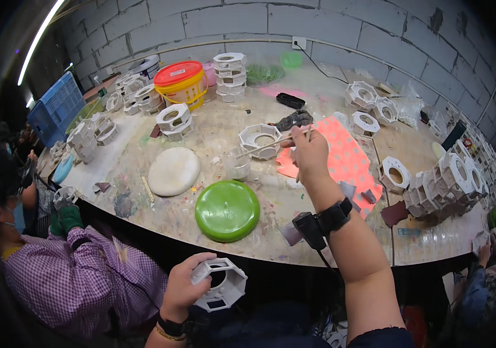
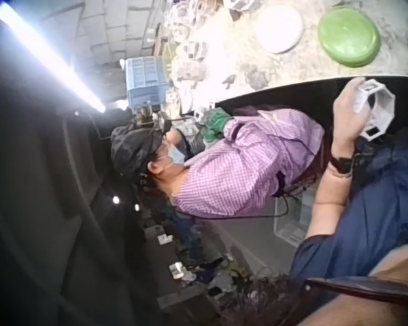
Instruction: Finishing and assembling white plastic octagonal components using a knife, brush, and adhesive at a workshop workbench.
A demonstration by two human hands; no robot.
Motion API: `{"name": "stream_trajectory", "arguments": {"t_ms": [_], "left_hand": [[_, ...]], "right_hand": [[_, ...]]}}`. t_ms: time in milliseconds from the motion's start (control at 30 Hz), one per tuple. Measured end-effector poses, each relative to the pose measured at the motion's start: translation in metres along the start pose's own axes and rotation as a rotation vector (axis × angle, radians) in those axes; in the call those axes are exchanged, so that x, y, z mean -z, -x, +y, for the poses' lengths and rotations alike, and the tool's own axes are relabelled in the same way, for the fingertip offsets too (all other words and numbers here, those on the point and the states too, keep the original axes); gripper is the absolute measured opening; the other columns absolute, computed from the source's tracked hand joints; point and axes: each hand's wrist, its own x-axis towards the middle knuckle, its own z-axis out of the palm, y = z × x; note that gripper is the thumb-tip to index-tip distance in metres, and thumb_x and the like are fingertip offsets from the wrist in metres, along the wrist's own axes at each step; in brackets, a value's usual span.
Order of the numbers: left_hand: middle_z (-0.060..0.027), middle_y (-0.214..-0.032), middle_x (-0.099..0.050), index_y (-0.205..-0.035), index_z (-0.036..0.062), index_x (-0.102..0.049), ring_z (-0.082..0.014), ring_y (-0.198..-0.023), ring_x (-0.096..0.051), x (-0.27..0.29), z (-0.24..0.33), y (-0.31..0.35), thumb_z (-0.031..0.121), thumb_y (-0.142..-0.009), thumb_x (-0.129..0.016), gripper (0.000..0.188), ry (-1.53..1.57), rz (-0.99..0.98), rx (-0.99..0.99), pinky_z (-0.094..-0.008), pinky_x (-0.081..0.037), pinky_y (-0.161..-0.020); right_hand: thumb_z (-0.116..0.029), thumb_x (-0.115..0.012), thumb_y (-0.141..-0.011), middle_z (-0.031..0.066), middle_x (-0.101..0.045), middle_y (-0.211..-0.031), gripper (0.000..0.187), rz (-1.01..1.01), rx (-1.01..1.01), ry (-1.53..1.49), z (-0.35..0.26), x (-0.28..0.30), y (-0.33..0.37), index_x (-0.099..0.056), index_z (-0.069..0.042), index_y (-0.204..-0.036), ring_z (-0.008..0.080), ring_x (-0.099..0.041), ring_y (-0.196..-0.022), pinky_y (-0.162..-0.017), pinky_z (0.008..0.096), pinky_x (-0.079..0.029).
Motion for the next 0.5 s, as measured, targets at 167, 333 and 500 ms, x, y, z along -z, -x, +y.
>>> {"name": "stream_trajectory", "arguments": {"t_ms": [167, 333, 500], "left_hand": [[-0.0138, -0.09, -0.067, -0.112, 0.0009, -0.062, -0.0184, -0.08, -0.066, -0.004, -0.004, 0.003, 0.004, -0.067, -0.06, 0.044, 0.024, 0.041, -0.006, -0.0288, -0.051, -0.076], [-0.0133, -0.091, -0.067, -0.112, 0.0005, -0.062, -0.0174, -0.082, -0.066, -0.01, -0.01, 0.007, 0.002, -0.067, -0.059, 0.045, 0.083, 0.048, 0.036, -0.028, -0.051, -0.077], [-0.0113, -0.089, -0.067, -0.112, 0.001, -0.063, -0.0151, -0.079, -0.064, -0.012, -0.005, 0.008, 0.001, -0.067, -0.059, 0.045, 0.049, 0.044, 0.035, -0.0271, -0.05, -0.074]], "right_hand": [[-0.02, -0.056, -0.094, 0.0132, -0.067, -0.076, 0.019, 0.08, -0.134, -0.238, -0.03, 0.028, 0.008, -0.058, -0.001, -0.091, 0.007, -0.04, -0.037, -0.035, 0.0232, -0.036], [-0.017, -0.054, -0.095, 0.0145, -0.066, -0.073, 0.018, -0.037, -0.154, -0.226, -0.029, 0.042, 0.048, -0.056, 0.001, -0.09, 0.007, -0.039, -0.035, -0.033, 0.021, -0.03], [-0.017, -0.055, -0.096, 0.0143, -0.066, -0.073, 0.016, -0.167, -0.134, -0.114, -0.004, 0.044, 0.081, -0.057, -0.001, -0.092, 0.0056, -0.04, -0.037, -0.035, 0.019, -0.029]]}}
